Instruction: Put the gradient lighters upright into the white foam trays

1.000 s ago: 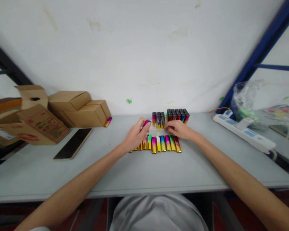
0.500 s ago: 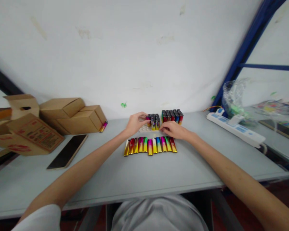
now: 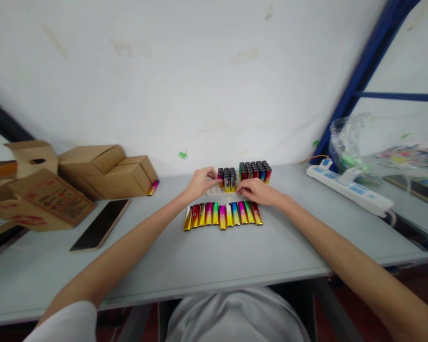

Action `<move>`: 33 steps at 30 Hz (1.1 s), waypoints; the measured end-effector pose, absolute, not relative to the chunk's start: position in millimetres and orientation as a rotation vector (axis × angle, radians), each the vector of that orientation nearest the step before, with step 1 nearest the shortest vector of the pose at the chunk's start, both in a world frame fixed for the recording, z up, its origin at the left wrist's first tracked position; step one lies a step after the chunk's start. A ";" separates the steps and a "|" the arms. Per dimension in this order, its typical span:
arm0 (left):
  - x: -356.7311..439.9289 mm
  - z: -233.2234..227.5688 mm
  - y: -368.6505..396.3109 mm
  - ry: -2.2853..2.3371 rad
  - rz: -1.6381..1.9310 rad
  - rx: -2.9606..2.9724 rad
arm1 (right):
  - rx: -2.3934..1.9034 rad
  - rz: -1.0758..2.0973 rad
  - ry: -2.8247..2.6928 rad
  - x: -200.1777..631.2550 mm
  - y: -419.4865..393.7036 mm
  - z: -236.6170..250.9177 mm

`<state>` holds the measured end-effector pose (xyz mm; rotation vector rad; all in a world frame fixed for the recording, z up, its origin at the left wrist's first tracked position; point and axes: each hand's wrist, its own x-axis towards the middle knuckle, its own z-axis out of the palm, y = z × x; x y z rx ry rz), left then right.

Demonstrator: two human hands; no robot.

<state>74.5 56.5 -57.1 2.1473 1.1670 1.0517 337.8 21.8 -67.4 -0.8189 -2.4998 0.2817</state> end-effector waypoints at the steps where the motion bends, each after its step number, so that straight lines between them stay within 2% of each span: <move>1: 74.5 -59.3 56.4 1.178 1.022 2.176 | -0.818 0.281 -2.499 337.9 21.9 -67.5; 10: 75.4 -37.5 3.7 1.254 1.055 2.415 | -0.775 0.282 -2.530 344.1 27.8 -68.2; 17: 119.3 -36.1 -61.7 0.899 0.596 2.767 | -0.788 0.285 -2.501 346.0 30.9 -72.9; 23: 156.8 -55.3 -60.0 0.875 0.425 2.863 | -0.800 0.337 -2.474 344.7 32.8 -75.0; 27: 164.1 -63.4 -52.7 0.865 0.473 2.811 | -0.797 0.344 -2.463 345.0 34.6 -76.9; 33: 150.8 -55.8 -62.1 0.782 0.735 2.658 | -0.780 0.346 -2.466 344.3 35.0 -76.8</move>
